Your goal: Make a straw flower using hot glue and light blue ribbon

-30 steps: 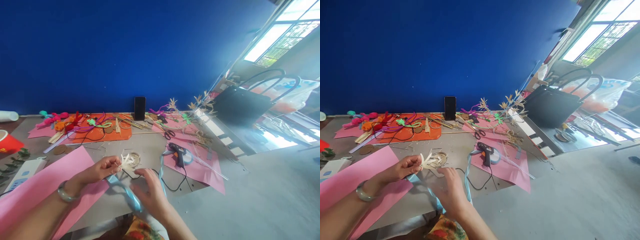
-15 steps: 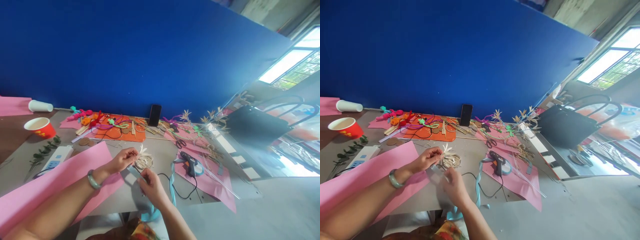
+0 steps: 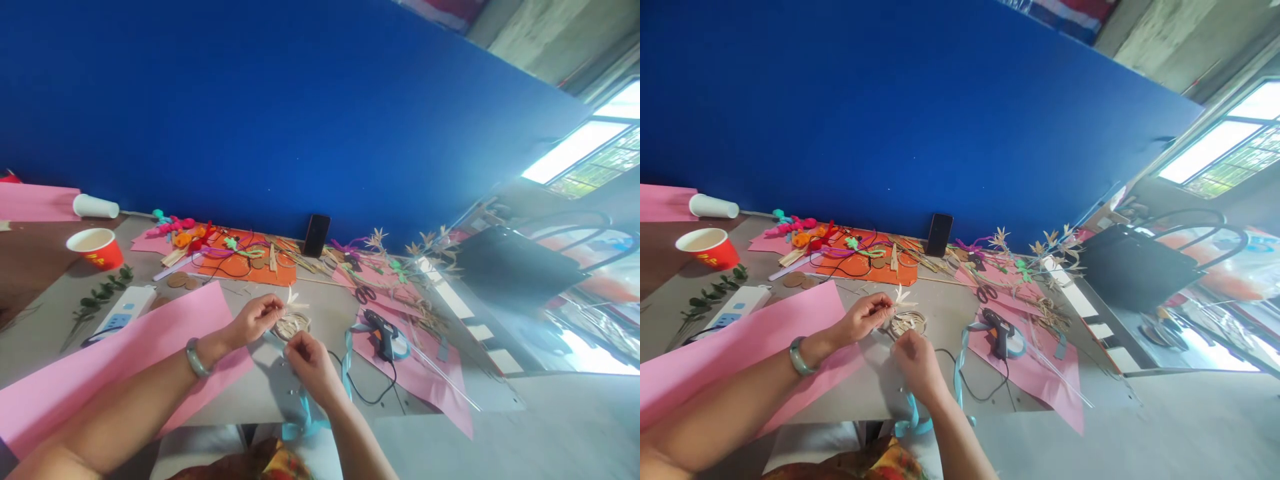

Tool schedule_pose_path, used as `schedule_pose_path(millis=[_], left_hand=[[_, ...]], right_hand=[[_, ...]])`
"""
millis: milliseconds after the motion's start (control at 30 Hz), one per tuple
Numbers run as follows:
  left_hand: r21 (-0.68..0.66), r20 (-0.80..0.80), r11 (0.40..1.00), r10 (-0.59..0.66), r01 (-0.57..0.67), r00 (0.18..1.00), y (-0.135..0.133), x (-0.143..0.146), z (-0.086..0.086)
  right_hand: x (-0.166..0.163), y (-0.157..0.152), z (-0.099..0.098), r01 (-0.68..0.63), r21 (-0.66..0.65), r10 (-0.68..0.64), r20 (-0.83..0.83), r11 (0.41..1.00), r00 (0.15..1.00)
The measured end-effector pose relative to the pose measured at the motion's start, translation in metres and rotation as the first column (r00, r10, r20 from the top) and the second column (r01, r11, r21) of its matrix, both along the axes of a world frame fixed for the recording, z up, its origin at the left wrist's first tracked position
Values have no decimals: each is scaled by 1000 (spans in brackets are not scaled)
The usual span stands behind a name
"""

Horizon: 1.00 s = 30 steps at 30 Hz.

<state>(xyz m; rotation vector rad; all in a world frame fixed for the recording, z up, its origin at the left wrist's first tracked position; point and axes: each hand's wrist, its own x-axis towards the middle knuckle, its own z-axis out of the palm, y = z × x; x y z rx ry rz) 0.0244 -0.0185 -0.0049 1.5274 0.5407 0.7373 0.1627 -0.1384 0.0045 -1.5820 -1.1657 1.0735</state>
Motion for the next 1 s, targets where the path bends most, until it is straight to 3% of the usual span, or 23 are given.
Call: schedule_pose_path(millis=[133,267,467,600,800,1000], left_hand=[[81,-32,997,17,-15,999,-5,0,3],[107,-47,993,51,-45,998,-7,1,3],[-63,27,993,101,-99,995,-1,4,-1],[-230,93,969,113,-89,989,2,5,-2],[-365,197,929,136,-56,971,6,3,0],[-485,245,874,174,-35,954,5,3,8]], right_hand=[[-14,7,3,9,-20,-14,-243,1000,970],[-25,14,5,39,-29,-46,-254,999,966],[-24,13,7,73,9,-67,-292,997,954],[-18,11,8,85,-49,-97,-395,995,913],[-6,9,15,82,-101,-113,-350,991,930],[9,12,17,299,28,-275,-319,954,907]])
